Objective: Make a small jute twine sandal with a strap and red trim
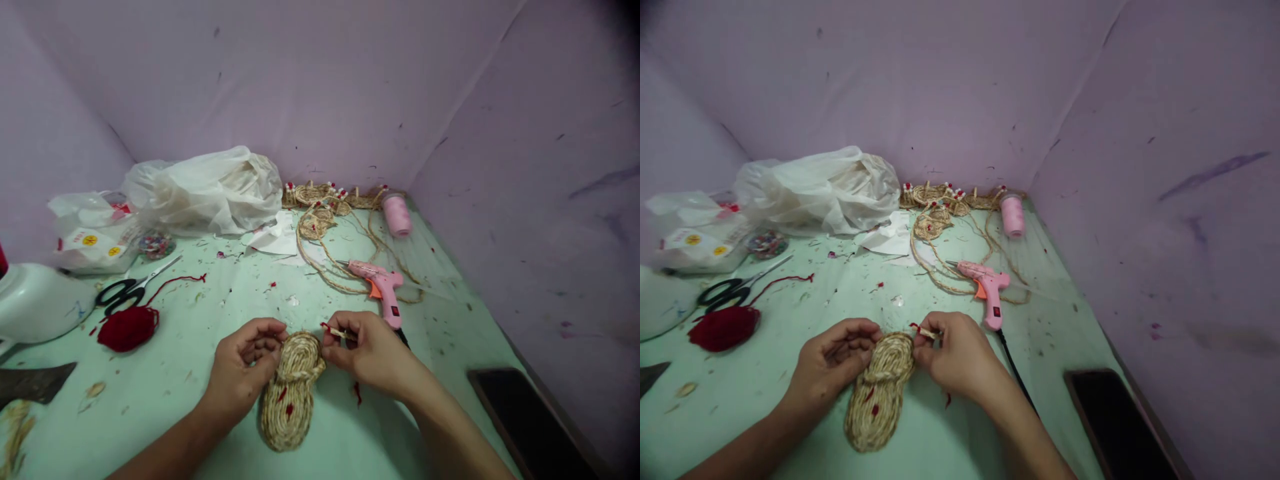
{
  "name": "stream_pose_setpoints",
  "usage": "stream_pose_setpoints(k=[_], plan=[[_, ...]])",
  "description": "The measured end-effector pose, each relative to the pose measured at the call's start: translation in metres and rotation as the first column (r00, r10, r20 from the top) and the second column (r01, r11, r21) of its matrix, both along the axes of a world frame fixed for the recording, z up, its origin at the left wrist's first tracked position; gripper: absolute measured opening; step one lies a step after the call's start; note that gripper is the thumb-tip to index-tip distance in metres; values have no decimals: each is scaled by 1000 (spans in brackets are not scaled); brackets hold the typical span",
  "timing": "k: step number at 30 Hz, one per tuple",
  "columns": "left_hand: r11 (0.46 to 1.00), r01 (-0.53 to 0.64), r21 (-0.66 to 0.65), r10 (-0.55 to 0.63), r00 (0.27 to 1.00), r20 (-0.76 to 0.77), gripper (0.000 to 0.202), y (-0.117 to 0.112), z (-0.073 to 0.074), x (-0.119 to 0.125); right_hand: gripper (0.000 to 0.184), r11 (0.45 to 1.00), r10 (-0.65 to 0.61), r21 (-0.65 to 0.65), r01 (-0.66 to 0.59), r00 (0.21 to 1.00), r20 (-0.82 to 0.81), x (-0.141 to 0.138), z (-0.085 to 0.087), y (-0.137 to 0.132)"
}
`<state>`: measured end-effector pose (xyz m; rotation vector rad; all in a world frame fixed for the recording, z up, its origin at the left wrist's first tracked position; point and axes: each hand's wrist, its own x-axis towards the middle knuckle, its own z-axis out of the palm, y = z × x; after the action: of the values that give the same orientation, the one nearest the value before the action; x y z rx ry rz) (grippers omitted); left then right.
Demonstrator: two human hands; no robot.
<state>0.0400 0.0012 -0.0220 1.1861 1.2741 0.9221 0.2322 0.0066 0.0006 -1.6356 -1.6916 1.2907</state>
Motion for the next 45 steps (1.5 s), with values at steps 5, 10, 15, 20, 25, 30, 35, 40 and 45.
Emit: stream_pose_setpoints(k=[5,10,15,20,25,30,35,40,45], plan=[[999,19,36,-19,1000,-10,22,-2,1,2,9,989,107,85,-123,980,169,2,5,-3],[996,87,19,-86,996,-28,19,-5,1,6,4,973,146,138,-186,955,256,-3,6,-5],[986,158,56,-153,985,-78,15,-10,-1,10,2,973,102,167,-156,951,292,-15,4,-9],[991,108,79,-103,993,-60,14,-10,-1,9,17,980,-14,197,-39,965,262,-20,1,-9],[998,66,11,-66,998,-18,15,-9,2,9,16,988,16,-150,-43,984,-177,-18,-6,-7],[969,219,-116,-237,957,-170,13,-6,9,4,14,942,-18,-316,-108,928,-372,-22,-4,-6],[904,356,-236,-395,908,-140,10,1,15,-6,24,926,-103,-373,-58,913,-396,-32,-7,-9],[860,413,-301,-467,874,-133,8,5,16,-11,28,918,-124,-390,-66,888,-442,-41,-9,-14],[830,356,-429,-444,888,-123,12,2,19,-9,23,948,-95,-312,-53,892,-442,-47,-8,-17]])
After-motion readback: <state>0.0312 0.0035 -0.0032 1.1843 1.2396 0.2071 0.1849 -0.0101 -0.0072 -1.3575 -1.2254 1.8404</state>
